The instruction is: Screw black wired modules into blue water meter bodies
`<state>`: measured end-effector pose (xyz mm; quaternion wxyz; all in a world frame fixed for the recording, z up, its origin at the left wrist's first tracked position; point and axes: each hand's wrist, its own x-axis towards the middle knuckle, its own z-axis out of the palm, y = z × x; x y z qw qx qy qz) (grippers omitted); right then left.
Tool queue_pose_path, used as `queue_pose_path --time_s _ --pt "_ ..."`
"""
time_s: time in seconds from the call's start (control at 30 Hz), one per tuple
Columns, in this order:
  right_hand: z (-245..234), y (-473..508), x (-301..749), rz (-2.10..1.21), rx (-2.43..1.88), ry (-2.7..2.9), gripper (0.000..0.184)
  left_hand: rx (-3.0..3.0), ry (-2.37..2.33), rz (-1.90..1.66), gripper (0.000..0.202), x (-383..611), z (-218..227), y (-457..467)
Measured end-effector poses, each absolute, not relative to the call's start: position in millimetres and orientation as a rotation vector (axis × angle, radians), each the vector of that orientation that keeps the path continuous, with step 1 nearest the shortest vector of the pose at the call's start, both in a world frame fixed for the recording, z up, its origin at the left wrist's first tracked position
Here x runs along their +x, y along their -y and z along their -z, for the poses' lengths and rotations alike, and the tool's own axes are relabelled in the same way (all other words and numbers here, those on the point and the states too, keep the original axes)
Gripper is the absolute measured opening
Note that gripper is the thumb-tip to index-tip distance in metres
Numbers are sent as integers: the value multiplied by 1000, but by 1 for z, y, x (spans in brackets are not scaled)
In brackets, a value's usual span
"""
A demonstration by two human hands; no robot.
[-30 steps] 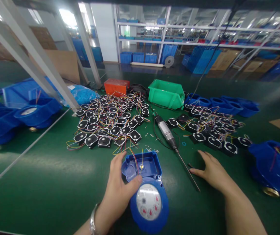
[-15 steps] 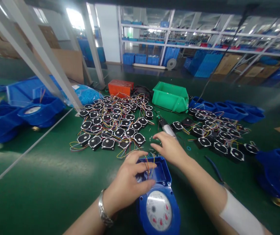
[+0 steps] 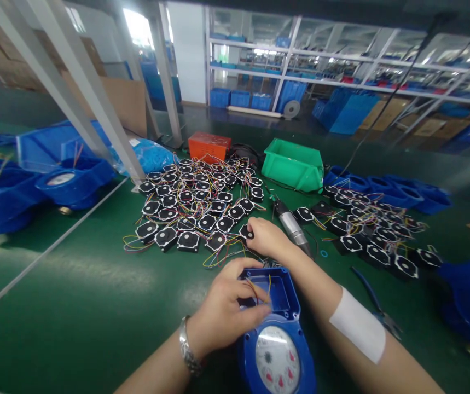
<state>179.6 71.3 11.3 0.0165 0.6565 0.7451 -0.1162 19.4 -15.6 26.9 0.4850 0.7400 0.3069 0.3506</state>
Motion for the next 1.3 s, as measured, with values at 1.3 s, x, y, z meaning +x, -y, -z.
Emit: queue_pose_path --time_s 1.3 --pt "-115 15 188 -364 2178 -3120 31 1152 -729 -1377 10 30 -90 6"
